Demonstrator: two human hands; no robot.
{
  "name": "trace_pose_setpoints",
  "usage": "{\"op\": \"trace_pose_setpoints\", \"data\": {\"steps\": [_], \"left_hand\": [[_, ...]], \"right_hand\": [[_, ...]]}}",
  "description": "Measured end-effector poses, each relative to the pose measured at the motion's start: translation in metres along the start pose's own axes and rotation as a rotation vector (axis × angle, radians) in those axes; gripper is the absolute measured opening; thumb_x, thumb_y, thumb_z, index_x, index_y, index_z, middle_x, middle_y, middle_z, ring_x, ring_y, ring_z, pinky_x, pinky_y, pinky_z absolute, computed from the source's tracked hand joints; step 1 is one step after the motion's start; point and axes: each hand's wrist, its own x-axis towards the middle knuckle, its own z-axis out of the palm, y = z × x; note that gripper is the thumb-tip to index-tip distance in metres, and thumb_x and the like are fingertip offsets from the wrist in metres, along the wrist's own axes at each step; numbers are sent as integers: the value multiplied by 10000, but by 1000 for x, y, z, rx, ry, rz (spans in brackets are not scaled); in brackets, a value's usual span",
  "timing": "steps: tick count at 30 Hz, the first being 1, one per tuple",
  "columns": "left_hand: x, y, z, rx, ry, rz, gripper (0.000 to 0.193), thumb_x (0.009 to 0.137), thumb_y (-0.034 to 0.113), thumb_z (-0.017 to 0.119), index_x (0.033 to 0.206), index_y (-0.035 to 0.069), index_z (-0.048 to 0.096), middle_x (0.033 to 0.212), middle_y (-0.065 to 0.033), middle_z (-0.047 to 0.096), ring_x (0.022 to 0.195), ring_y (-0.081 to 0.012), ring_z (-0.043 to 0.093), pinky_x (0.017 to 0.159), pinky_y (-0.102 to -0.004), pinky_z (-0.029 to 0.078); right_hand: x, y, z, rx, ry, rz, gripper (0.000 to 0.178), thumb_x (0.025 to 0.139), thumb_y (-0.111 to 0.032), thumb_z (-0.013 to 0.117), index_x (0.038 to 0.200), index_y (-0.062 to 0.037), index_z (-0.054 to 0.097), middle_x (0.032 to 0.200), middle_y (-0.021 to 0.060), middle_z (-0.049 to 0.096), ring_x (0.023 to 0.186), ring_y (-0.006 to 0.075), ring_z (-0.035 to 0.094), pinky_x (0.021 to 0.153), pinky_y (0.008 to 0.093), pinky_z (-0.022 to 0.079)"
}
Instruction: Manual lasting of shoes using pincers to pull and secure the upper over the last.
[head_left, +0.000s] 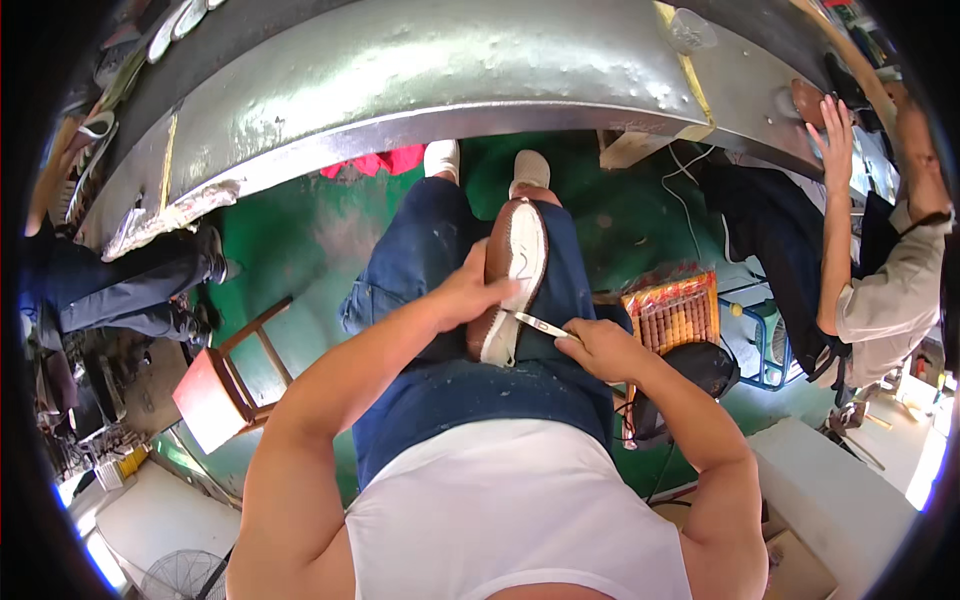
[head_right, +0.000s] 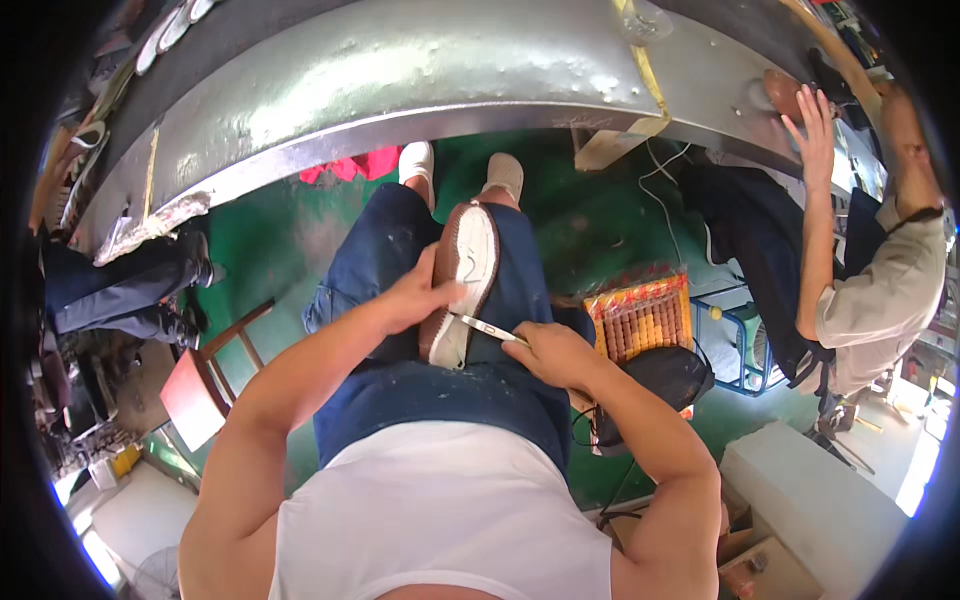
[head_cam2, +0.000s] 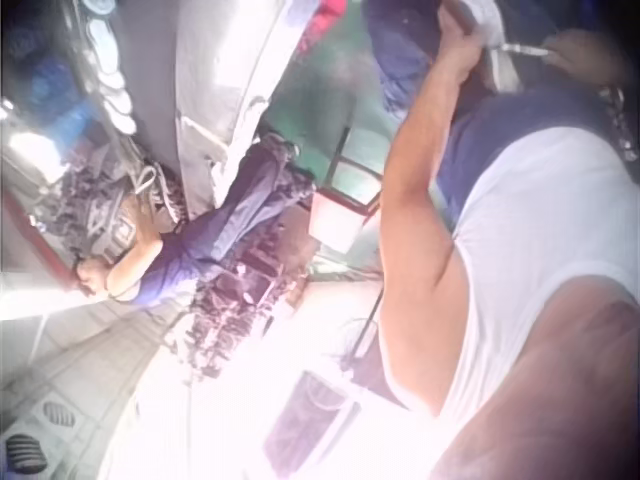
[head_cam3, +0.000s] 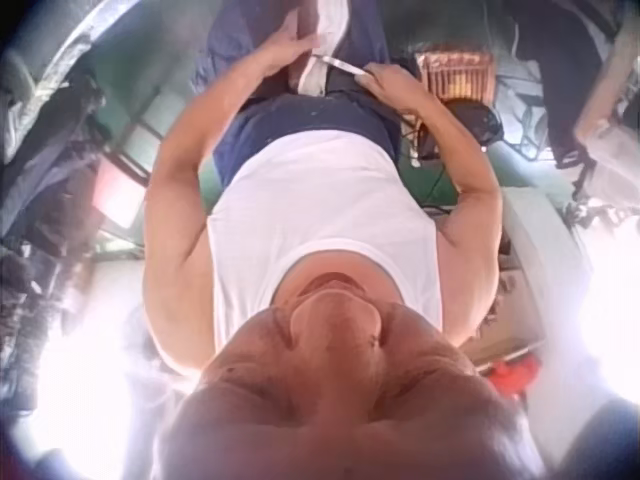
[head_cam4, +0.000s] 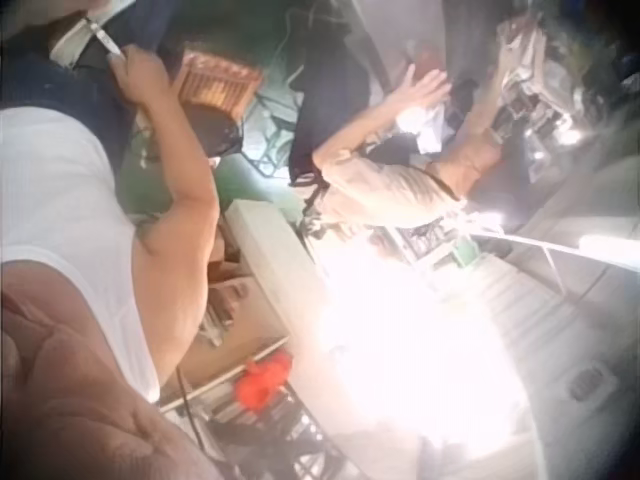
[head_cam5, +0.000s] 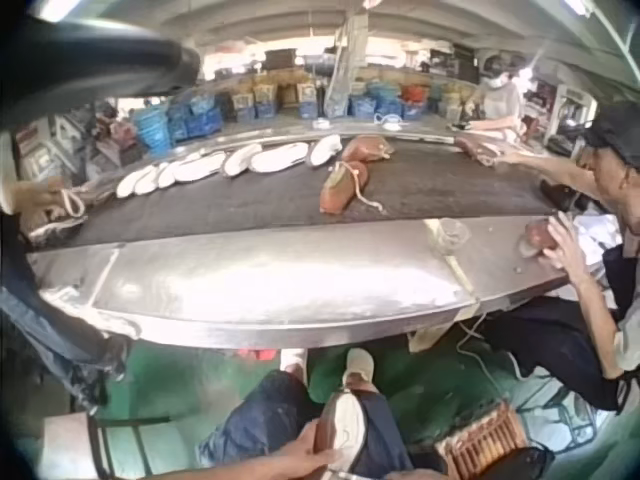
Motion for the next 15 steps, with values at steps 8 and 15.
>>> {"op": "trace_pose_setpoints", "data": {"steps": [8, 15], "left_hand": [[7, -50, 22, -48, 161, 247, 907, 844, 151, 722, 1553, 76, 162, 1461, -215, 365, 1373, -302, 378, 1137, -378, 323], [-17, -44, 35, 485, 293, 226, 1008, 879, 354, 678, 1560, 12, 18, 1572, -289, 139, 1477, -402, 154, 1200, -418, 190]], "right_hand": [[-23, -24, 13, -393, 64, -135, 377, 965, -380, 564, 1002, -6, 600, 907, 195, 673, 841, 359, 676, 737, 449, 543], [-10, -3, 1, -101, -258, 8, 479, 1016, -449, 449, 1008, -6, 632, 919, 241, 674, 902, 441, 650, 795, 506, 505]]}}
